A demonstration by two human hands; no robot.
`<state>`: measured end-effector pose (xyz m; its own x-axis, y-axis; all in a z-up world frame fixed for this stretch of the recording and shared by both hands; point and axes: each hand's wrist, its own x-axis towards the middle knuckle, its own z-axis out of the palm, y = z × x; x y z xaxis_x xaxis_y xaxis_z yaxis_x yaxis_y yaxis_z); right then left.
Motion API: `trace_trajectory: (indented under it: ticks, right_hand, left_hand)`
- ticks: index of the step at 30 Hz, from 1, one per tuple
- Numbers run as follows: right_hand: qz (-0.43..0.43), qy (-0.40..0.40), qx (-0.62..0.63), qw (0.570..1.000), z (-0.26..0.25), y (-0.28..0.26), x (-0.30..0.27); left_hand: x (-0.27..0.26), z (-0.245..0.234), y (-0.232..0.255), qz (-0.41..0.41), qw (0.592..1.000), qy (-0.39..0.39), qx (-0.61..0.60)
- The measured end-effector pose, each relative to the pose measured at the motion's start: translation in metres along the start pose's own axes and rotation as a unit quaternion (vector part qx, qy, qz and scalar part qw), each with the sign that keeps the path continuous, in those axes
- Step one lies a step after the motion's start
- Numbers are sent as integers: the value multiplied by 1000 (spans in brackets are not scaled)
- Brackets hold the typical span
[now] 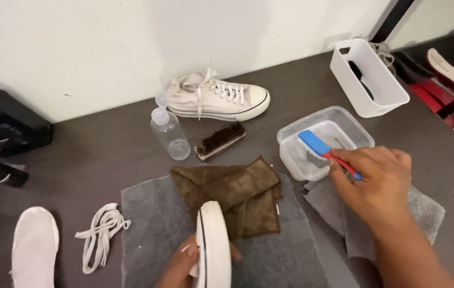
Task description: The person cleans a white sneaker by first wiping the sole with a brown cloth, then scrubbing the toe cap and rubber toe bumper with a blue and red brush dipped in water, and finally wiping the cleaned areas with the cloth again.
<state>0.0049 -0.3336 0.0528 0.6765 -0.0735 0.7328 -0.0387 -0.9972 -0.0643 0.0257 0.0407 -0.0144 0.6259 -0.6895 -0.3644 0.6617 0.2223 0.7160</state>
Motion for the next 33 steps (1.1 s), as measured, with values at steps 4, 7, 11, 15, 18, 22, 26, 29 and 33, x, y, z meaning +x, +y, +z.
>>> trace_trajectory:
  ticks: [4, 7, 11, 15, 18, 22, 26, 29, 33]
  right_hand:
    - [-21, 13, 0, 1000, -3, -1, 0]
    - [-19, 16, 5, 1000, -4, -3, 1]
    - [-37, 32, 10, 999, -3, -2, 0]
    - [-35, 31, 15, 999, -6, -3, 0]
    - [-16, 24, 7, 1000, -6, 1, -1]
    - [-18, 20, -12, 1000, -8, 2, -1]
    - [-13, 10, -18, 1000, -10, 0, 0]
    - [4, -11, -23, 1000, -8, 0, -2]
    - [-2, -2, -33, 999, -3, 4, -4]
  left_hand:
    - [-12, 49, 27, 6, 1000, 5, 24]
    - [-11, 76, 44, 42, 998, -25, 27]
    - [31, 70, 35, 90, 991, -85, 41]
    - [68, 68, 32, 91, 990, -32, 106]
    - [90, 63, 31, 86, 994, 14, 72]
    - [94, 72, 47, 63, 994, 34, 81]
    - [107, 66, 49, 75, 994, 28, 80]
    - [111, 62, 52, 78, 994, 25, 74]
    - [111, 59, 50, 73, 996, 15, 51]
